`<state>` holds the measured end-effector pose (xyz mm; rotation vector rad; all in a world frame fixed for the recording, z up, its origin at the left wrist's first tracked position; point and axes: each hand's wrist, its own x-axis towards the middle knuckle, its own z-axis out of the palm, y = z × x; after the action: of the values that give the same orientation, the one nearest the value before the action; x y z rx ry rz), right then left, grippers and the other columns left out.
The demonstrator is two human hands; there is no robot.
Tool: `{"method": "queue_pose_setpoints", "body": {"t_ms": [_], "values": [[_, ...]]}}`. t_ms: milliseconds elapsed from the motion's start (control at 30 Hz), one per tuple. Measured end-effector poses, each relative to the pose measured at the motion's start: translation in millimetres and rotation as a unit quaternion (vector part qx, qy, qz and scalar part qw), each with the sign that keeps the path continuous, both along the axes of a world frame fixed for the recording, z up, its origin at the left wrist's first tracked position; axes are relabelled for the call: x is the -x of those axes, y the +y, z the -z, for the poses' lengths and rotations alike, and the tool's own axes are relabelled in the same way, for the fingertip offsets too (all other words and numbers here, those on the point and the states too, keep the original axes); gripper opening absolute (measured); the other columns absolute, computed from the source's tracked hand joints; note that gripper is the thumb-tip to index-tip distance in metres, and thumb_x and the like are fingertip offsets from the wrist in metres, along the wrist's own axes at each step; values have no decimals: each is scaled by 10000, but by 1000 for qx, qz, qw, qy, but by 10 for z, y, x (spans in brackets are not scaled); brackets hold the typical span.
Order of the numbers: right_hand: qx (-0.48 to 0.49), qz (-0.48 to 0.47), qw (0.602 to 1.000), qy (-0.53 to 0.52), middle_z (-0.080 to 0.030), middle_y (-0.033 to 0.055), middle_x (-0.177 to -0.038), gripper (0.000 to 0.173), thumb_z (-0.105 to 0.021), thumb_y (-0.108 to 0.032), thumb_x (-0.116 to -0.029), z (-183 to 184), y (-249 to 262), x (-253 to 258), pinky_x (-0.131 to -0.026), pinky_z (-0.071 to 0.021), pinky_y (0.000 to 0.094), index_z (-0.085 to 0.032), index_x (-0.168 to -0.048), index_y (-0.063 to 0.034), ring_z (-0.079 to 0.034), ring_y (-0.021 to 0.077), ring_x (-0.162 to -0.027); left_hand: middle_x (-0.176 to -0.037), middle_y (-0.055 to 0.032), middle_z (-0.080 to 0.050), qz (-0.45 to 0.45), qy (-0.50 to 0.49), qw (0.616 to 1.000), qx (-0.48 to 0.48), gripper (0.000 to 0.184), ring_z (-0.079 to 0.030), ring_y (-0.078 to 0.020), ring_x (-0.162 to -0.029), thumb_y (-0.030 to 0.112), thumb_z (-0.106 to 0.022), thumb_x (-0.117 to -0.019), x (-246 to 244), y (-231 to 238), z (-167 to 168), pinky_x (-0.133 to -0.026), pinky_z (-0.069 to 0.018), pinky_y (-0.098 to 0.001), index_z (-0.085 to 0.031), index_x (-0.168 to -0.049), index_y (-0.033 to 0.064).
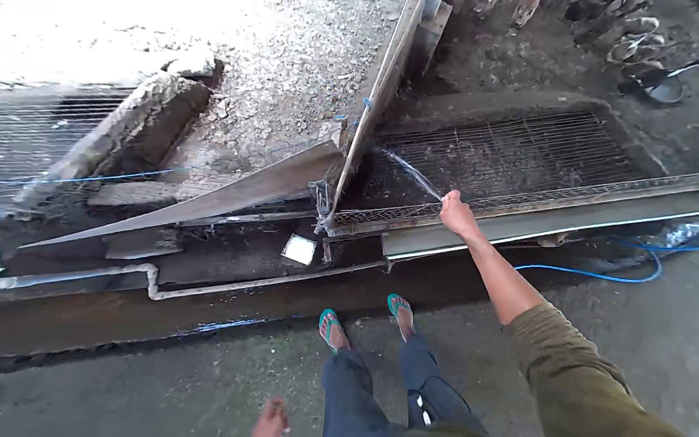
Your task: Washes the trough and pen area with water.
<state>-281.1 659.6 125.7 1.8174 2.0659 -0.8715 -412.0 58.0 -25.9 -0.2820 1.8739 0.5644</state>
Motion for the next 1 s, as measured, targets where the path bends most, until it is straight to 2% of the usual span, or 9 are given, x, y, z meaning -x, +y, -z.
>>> {"method": "queue_pose_setpoints", "body": {"t_ms": [133, 233, 367, 433, 500, 567, 667, 767, 1000], "values": [[-25, 29, 999, -21, -648, 299, -1215, 426, -293, -272, -1139, 264, -48, 366, -990, -495, 581, -363, -1480, -26, -644, 447, -1173, -985, -195, -628, 51, 36, 998, -7, 346, -604, -237, -768, 117, -438, -1091, 1344, 410, 978, -694, -530, -416, -475, -1398, -38], [-49, 40, 998, -29, -644, 315, -1185, 445, -276, -299, -1142, 590, -48, 504, -936, -503, 613, -362, -1489, -34, -658, 472, -1100, -1175, -317, -643, 146, 101, 984, -16, 409, -658, -428, -1032, 228, -450, -1097, 2083, 973, 1466, -905, -527, -602, -533, -1365, -70], [-96, 8, 995, -20, -628, 318, -1148, 453, -318, -319, -1135, 974, 12, 406, -829, -518, 647, -368, -1497, -50, -665, 466, -953, -1371, -303, -586, 195, 136, 970, -46, 489, -562, -448, -1297, 323, -495, -1091, 2510, 1943, 1822, -1105, -410, -614, -531, -1419, -38], [-109, -14, 994, 4, -618, 307, -1150, 456, -332, -341, -1126, 1180, 81, 366, -777, -525, 633, -389, -1477, -55, -655, 422, -883, -1429, -301, -546, 162, 167, 970, -64, 548, -516, -450, -1353, 346, -576, -1056, 2584, 2117, 2285, -1141, -389, -611, -513, -1437, -44], [-111, -13, 993, 36, -580, 201, -986, 469, -298, -387, -1127, 1343, 113, 345, -637, -502, 507, -403, -1443, -57, -558, 270, -695, -1509, -327, -436, 131, 209, 967, -60, 645, -432, -487, -1405, 371, -637, -1018, 2660, 2207, 2806, -1155, -358, -630, -456, -1489, -30], [-110, -5, 992, 54, -479, 61, -799, 451, -283, -409, -1128, 1417, 126, 320, -512, -439, 359, -439, -1373, -65, -434, 125, -544, -1587, -319, -335, 127, 231, 963, -49, 727, -326, -504, -1468, 404, -649, -1004, 2688, 2337, 3112, -1187, -297, -640, -382, -1558, 16], [-89, 6, 995, 47, -460, 44, -766, 404, -298, -355, -1131, 1293, 35, 400, -505, -429, 355, -427, -1378, -62, -426, 126, -533, -1577, -296, -374, 181, 240, 951, -72, 674, -358, -512, -1448, 414, -580, -1041, 2682, 2454, 3359, -1165, -313, -663, -372, -1574, 57], [-87, 2, 996, 26, -482, 71, -736, 369, -316, -352, -1135, 1224, 79, 381, -527, -450, 408, -436, -1354, -81, -467, 188, -543, -1524, -324, -432, 211, 260, 938, -95, 581, -399, -486, -1435, 327, -530, -1074, 2701, 2595, 3549, -1187, -310, -613, -417, -1531, -14], [-109, -11, 994, -9, -494, 74, -692, 304, -329, -371, -1134, 1154, 150, 288, -519, -447, 438, -461, -1257, -126, -500, 231, -535, -1416, -364, -506, 236, 277, 931, -9, 431, -456, -499, -1378, 206, -578, -1051, 2721, 2758, 3559, -1145, -347, -628, -546, -1367, -86]]}}
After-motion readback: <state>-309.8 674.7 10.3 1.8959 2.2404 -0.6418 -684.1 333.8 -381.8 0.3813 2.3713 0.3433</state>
